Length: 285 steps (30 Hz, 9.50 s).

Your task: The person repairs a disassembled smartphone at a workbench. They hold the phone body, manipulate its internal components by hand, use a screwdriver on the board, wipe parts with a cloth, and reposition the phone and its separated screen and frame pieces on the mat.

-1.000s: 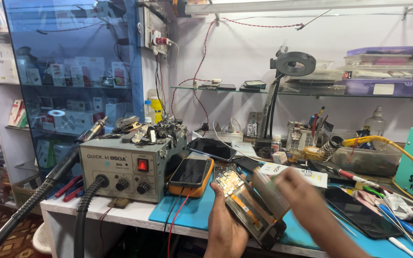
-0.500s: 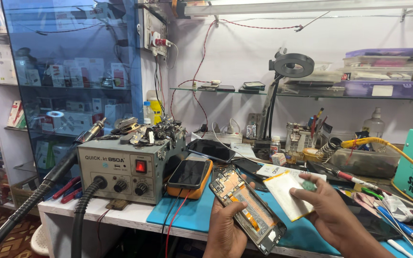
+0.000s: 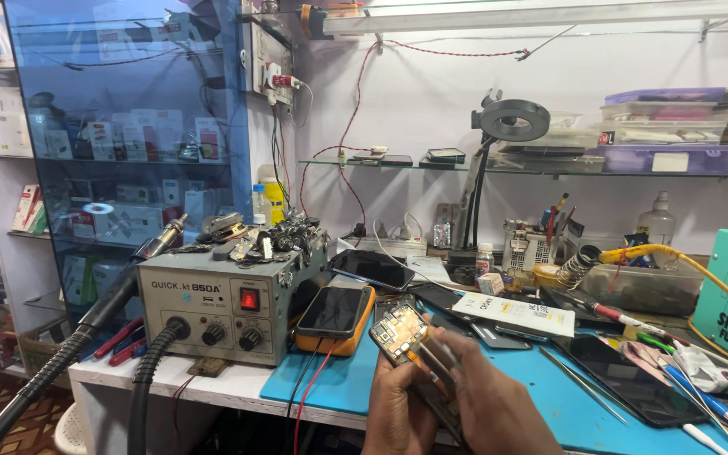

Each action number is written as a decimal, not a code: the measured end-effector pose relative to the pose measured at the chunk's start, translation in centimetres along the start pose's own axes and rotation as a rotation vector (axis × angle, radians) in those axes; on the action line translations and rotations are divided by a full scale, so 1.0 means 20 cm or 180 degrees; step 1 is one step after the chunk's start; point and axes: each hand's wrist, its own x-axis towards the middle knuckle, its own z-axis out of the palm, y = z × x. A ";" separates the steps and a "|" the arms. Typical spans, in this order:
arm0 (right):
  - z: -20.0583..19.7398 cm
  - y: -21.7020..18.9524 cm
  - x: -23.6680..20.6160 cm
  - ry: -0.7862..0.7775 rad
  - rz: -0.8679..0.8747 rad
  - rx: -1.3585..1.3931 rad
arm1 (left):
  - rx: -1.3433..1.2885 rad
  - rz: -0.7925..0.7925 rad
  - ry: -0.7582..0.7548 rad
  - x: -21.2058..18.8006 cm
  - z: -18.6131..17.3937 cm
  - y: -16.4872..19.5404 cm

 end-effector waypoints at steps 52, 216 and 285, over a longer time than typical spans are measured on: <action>-0.04 0.04 0.03 -0.0287 -0.0043 -0.0031 | -0.0009 0.0166 -0.0045 -0.01 -0.01 -0.01; -0.56 0.61 -0.07 -0.1025 -0.1014 -0.1115 | 0.5603 0.0347 -0.1305 -0.04 -0.02 0.18; 0.07 0.25 0.77 -0.1956 -0.0131 -0.0178 | 0.3932 0.0243 0.1620 0.00 -0.04 0.34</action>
